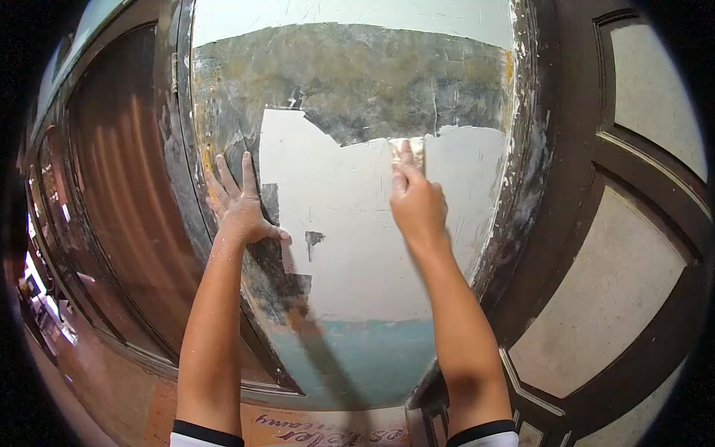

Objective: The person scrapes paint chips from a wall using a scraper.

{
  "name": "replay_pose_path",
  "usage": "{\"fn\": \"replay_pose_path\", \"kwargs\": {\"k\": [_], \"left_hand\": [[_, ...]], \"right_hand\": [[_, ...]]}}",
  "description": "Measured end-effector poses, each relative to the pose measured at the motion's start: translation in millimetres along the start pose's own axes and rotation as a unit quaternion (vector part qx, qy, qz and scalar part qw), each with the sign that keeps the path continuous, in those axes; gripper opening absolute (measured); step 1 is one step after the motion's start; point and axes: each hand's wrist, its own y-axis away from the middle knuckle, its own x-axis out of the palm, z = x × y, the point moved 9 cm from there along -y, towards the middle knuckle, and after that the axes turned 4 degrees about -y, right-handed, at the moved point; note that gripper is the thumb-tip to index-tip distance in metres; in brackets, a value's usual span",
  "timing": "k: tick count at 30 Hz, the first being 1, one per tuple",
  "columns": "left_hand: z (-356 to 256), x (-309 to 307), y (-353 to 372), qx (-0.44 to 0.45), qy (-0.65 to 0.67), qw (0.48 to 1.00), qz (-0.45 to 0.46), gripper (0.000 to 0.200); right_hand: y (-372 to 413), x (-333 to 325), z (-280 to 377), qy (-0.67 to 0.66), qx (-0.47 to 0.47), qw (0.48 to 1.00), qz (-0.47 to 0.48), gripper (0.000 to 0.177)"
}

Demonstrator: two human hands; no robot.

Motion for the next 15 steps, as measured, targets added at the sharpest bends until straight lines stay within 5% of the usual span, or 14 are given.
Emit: {"fn": "replay_pose_path", "kwargs": {"k": [5,8,15], "left_hand": [[3,5,-4,-0.003,-0.005,1.000,-0.016,0.181],[3,6,-6,-0.007,-0.007,1.000,-0.025,0.185],[2,0,-1,-0.007,0.003,1.000,-0.027,0.179]], "right_hand": [[-16,-40,-25,-0.025,0.042,0.998,-0.033,0.043],[-30,-60,-51,-0.027,-0.011,0.992,-0.124,0.033],[-56,-79,-62,-0.036,-0.015,0.996,-0.076,0.036]]}}
